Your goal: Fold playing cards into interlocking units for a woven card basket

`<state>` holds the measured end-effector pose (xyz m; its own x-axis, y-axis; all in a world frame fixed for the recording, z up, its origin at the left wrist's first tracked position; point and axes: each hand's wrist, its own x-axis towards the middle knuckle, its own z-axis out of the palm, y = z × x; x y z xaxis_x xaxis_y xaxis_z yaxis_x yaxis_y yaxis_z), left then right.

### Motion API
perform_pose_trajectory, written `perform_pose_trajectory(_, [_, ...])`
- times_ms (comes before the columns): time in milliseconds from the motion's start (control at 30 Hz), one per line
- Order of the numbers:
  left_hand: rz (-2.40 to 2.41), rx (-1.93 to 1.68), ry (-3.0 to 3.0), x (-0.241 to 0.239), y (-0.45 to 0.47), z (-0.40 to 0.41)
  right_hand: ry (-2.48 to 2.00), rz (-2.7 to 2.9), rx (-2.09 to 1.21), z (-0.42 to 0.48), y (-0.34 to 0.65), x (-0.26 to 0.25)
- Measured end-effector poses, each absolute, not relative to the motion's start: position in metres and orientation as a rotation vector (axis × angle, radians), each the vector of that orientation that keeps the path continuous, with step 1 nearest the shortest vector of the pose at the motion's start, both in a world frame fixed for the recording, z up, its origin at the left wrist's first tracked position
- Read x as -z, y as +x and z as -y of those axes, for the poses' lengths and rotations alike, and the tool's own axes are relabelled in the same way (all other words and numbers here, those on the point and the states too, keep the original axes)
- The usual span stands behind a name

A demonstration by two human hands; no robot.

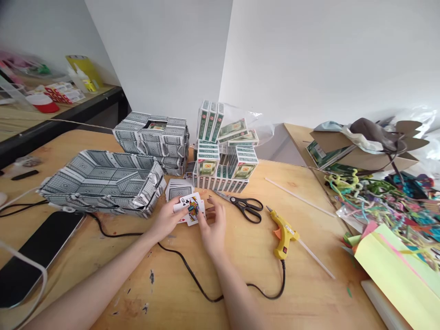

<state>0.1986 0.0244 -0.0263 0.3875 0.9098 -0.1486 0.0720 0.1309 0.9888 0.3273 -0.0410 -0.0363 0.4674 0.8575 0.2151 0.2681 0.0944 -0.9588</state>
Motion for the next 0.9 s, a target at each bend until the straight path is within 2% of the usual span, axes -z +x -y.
perform_pose_trajectory(67, [-0.991, -0.778, 1.308, 0.0274, 0.199, -0.0243, -1.399, 0.982, -0.791, 0.0378, 0.3304, 0.0402])
perform_pose_trajectory(133, [-0.962, -0.778, 1.29, 0.0286, 0.1994, -0.0246, -1.387, 0.948, -0.858, 0.0356, 0.3324, 0.0428])
perform_pose_trajectory(300, [-0.807, -0.742, 1.11, 0.0316, 0.1993, -0.0285, -1.392, 0.817, -0.853, 0.035, 0.3329, 0.0414])
perform_pose_trajectory(900, [-0.868, -0.736, 1.155, 0.0283, 0.1994, -0.0287, -1.381, 0.852, -0.84, 0.0345, 0.3287, 0.0434])
